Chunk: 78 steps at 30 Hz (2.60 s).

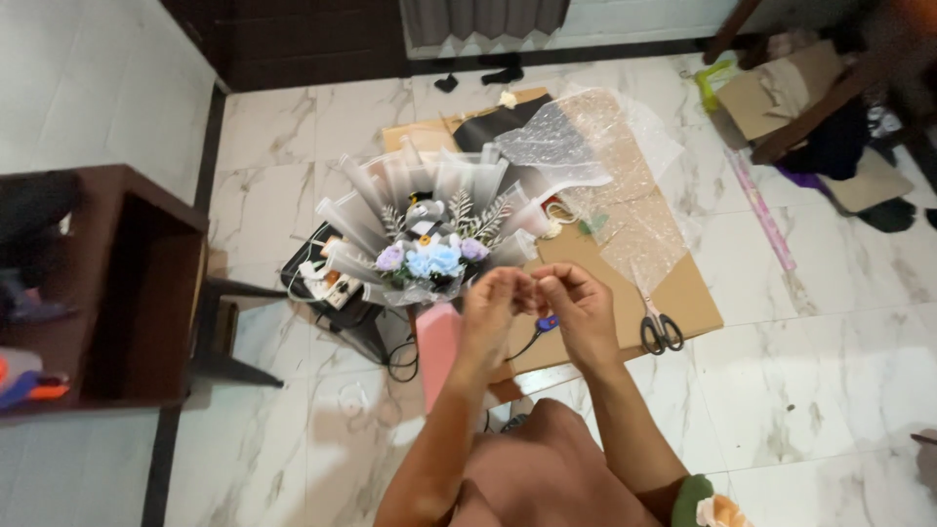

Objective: Wrapping a floral bouquet with decorative paper and securing it using a hot glue gun.

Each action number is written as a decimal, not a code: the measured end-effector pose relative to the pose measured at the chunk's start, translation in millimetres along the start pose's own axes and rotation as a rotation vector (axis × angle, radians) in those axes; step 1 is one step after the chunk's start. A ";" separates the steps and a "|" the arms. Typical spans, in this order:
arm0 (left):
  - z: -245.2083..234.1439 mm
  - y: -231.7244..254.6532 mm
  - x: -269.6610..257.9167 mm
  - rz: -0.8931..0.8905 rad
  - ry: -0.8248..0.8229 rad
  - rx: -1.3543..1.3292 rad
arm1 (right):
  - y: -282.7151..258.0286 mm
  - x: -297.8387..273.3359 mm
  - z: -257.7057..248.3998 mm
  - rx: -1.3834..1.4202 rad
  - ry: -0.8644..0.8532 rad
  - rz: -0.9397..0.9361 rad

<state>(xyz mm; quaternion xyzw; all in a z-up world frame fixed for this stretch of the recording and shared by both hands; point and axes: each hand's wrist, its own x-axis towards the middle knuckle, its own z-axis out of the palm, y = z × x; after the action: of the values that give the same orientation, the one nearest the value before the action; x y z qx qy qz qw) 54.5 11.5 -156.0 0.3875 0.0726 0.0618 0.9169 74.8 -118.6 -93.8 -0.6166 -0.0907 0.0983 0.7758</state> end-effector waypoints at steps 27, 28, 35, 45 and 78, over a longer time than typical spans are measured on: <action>-169.9 -26.0 -21.6 0.261 0.333 1.677 | 224.7 6.3 43.2 -0.923 -0.258 -0.136; -171.8 -29.5 -19.7 0.256 0.332 1.676 | 223.0 5.2 44.9 -0.925 -0.259 -0.132; -189.2 -52.3 -3.9 0.288 0.273 1.950 | 225.6 3.5 50.3 -0.927 -0.207 -0.029; -206.2 -30.9 -0.6 0.140 0.566 1.183 | 234.7 -0.8 44.2 -0.850 -0.047 0.116; -203.3 -79.9 -11.2 0.058 0.632 1.029 | 269.7 7.7 -45.3 -1.140 0.132 -0.050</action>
<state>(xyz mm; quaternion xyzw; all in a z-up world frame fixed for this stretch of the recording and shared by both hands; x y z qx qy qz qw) 11.3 96.9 -352.7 0.7459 0.3515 0.1556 0.5438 83.2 -99.7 -366.7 -0.9400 -0.0954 -0.0233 0.3267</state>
